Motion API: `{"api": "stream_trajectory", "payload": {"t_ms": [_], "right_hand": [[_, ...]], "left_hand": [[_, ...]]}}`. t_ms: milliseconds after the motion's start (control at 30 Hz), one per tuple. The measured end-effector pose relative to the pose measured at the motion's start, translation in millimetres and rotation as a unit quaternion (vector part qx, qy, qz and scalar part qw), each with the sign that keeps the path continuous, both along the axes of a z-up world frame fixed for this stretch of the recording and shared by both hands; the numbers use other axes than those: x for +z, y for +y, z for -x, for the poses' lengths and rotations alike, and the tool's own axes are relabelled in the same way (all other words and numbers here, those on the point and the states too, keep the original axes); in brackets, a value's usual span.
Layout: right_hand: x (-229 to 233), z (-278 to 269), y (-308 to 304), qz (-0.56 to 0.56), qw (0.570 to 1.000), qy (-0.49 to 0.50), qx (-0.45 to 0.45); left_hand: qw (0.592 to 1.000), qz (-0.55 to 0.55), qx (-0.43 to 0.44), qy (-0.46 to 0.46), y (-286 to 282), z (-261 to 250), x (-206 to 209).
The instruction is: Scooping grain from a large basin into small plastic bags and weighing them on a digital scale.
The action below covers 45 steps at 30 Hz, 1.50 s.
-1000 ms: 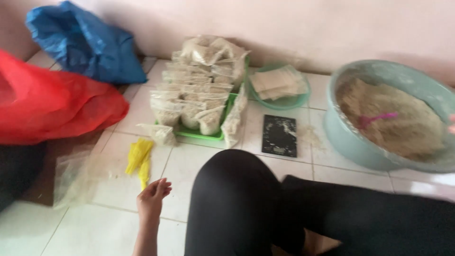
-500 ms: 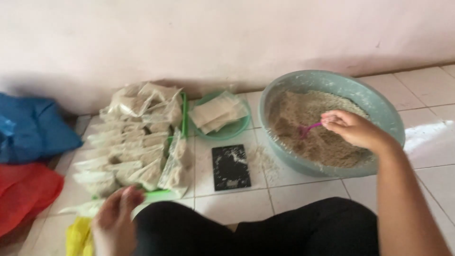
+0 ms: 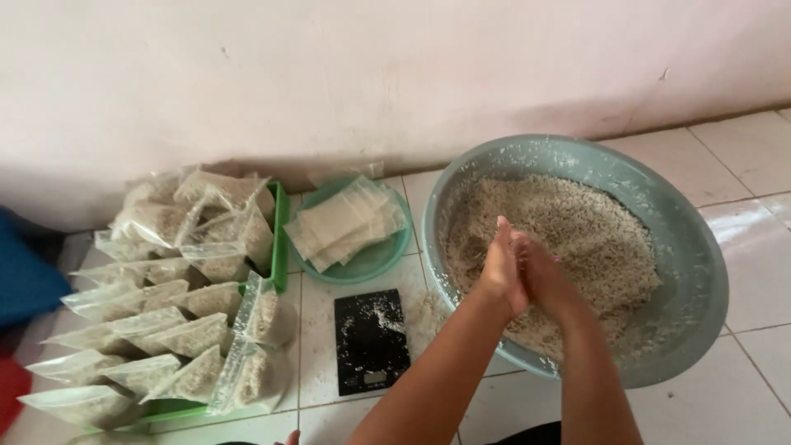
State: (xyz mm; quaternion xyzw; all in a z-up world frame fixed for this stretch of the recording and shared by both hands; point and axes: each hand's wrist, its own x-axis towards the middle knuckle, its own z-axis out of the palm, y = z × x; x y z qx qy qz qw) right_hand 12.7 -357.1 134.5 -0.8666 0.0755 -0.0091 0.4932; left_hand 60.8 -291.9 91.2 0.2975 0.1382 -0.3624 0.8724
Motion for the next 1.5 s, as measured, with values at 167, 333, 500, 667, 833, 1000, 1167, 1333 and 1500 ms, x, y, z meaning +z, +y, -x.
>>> {"api": "stream_trajectory", "payload": {"t_ms": [167,333,500,667,833,1000,1167,1333,1500], "right_hand": [[7.0,-5.9,-15.0,0.064,0.995,-0.046,-0.058],[21.4,-10.3,20.7,0.159,0.980,0.095,-0.070],[43.1,-2.1,30.7,0.050,0.994,0.095,-0.021],[14.5,-1.6,-6.9,0.226,0.973,-0.002,-0.034],[5.3,-0.1,-30.6,0.263,0.962,0.013,-0.078],[12.8,-7.3,-14.8,0.270,0.961,-0.029,-0.059],[10.6,-9.6,-13.8,0.271,0.960,0.012,-0.077],[0.1,-19.5,-23.3,0.311,0.946,0.045,-0.081],[-19.6,-23.4,-30.8,0.334,0.941,0.017,-0.050]], "left_hand": [[0.996,-0.072,0.019,-0.053,16.5,-10.0,-0.7],[0.999,0.009,-0.006,-0.052,15.5,-25.4,14.3],[0.989,-0.133,0.028,-0.060,47.3,-3.6,60.7],[0.961,-0.193,-0.043,-0.194,104.6,-9.5,86.2],[0.793,-0.446,0.245,-0.337,198.3,-93.8,11.4],[0.608,-0.721,-0.010,-0.331,284.2,-175.5,-65.9],[0.353,-0.822,-0.328,-0.304,305.1,-216.0,-96.2],[0.287,-0.824,-0.382,-0.303,313.7,-234.0,-101.7],[0.287,-0.823,-0.385,-0.305,320.1,-240.8,-107.5]]}}
